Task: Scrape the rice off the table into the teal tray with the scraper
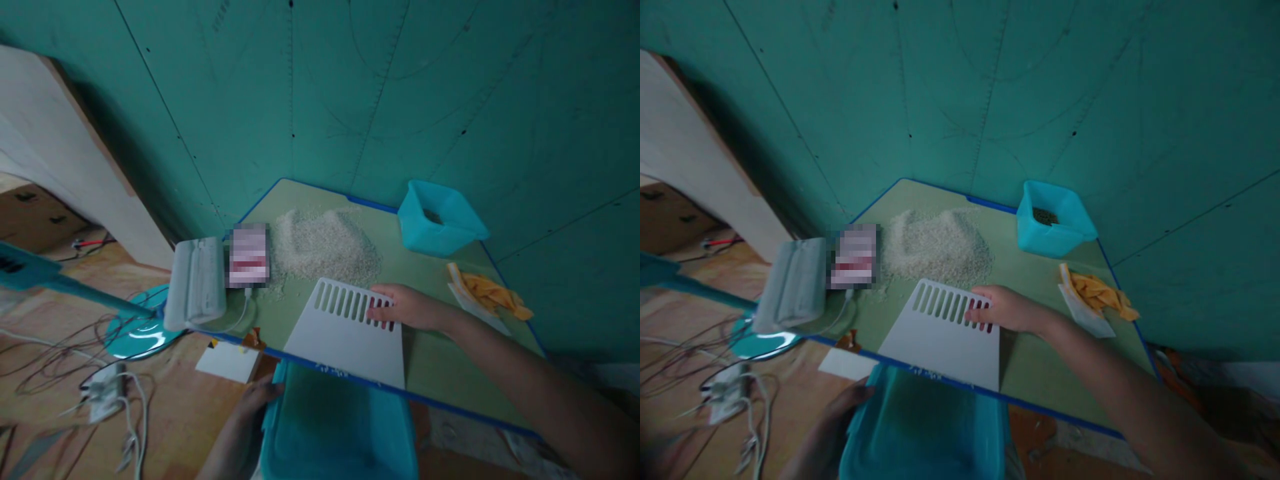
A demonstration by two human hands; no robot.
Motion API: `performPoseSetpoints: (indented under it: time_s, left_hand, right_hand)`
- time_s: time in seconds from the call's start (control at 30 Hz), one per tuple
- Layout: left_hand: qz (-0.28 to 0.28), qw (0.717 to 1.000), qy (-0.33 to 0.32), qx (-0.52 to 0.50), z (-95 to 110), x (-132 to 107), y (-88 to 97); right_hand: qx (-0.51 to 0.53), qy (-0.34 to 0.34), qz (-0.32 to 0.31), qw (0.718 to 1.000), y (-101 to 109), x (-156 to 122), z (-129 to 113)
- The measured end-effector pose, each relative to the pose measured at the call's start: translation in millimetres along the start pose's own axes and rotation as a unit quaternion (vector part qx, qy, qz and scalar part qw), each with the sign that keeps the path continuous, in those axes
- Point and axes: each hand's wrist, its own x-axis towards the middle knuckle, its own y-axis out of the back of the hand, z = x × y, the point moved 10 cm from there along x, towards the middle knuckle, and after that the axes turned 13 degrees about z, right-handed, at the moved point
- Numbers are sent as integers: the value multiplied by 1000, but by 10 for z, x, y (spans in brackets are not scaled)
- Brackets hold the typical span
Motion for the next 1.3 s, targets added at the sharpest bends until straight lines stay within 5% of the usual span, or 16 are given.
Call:
performPoseSetpoints:
  time_s: [1.07,1.3]
  left_hand:
    - [1,999,5,35,8,-14,-90]
    - [6,1000,11,16,21,41,2]
  right_hand:
    - [6,24,-2,1000,-60,-51,-51]
    - [-124,78,29,989,-103,-329,-237]
